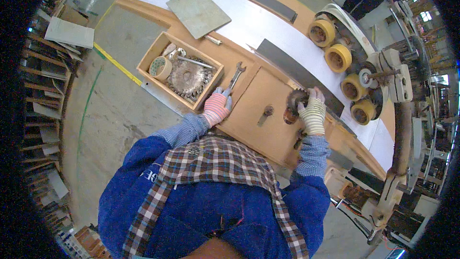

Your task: The person handles metal gears and a wrench on a workbench, repeatedly picking up, rotating, and placing gears while occasionally using the wrench on a nearby machine. The person also moves a wooden box of parts and adjusts a flexible hose attached to the machine.

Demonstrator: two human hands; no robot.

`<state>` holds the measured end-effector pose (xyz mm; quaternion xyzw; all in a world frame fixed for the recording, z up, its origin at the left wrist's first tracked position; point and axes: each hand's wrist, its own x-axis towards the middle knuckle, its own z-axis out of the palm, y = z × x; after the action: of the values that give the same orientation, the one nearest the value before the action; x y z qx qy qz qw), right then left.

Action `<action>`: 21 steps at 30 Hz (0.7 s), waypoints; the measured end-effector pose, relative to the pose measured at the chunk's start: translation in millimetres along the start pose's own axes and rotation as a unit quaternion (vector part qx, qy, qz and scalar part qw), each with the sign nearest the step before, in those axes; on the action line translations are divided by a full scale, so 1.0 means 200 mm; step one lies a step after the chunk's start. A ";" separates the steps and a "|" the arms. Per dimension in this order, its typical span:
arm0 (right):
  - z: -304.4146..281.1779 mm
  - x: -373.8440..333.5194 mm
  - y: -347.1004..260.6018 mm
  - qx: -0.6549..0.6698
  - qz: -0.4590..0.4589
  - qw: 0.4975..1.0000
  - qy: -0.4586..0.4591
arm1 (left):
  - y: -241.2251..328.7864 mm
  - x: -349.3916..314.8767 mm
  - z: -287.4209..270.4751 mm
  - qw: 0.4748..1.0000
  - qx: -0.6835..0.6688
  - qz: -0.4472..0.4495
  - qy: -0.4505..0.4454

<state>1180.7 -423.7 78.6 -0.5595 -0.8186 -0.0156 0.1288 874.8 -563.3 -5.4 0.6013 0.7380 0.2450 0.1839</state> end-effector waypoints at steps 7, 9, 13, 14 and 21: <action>-0.03 0.01 0.01 0.012 0.027 0.993 -0.117 | -0.02 0.00 0.04 1.000 0.021 0.014 -0.011; -0.04 0.00 0.02 0.031 -0.013 0.995 -0.095 | -0.04 0.00 0.05 0.999 0.045 0.022 0.012; -0.05 0.01 0.02 0.028 0.155 0.982 -0.101 | -0.04 -0.01 0.05 0.999 0.027 -0.012 -0.027; -0.05 0.03 0.02 -0.013 0.183 0.974 -0.134 | -0.04 -0.01 0.04 1.000 0.007 -0.016 -0.020; -0.01 0.02 0.08 0.004 0.029 0.994 -0.109 | 0.03 -0.02 -0.07 0.996 -0.022 -0.054 -0.062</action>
<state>1194.6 -414.8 79.4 -0.5813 -0.8109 0.0522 0.0414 873.5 -567.3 9.2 0.5703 0.7511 0.2128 0.2556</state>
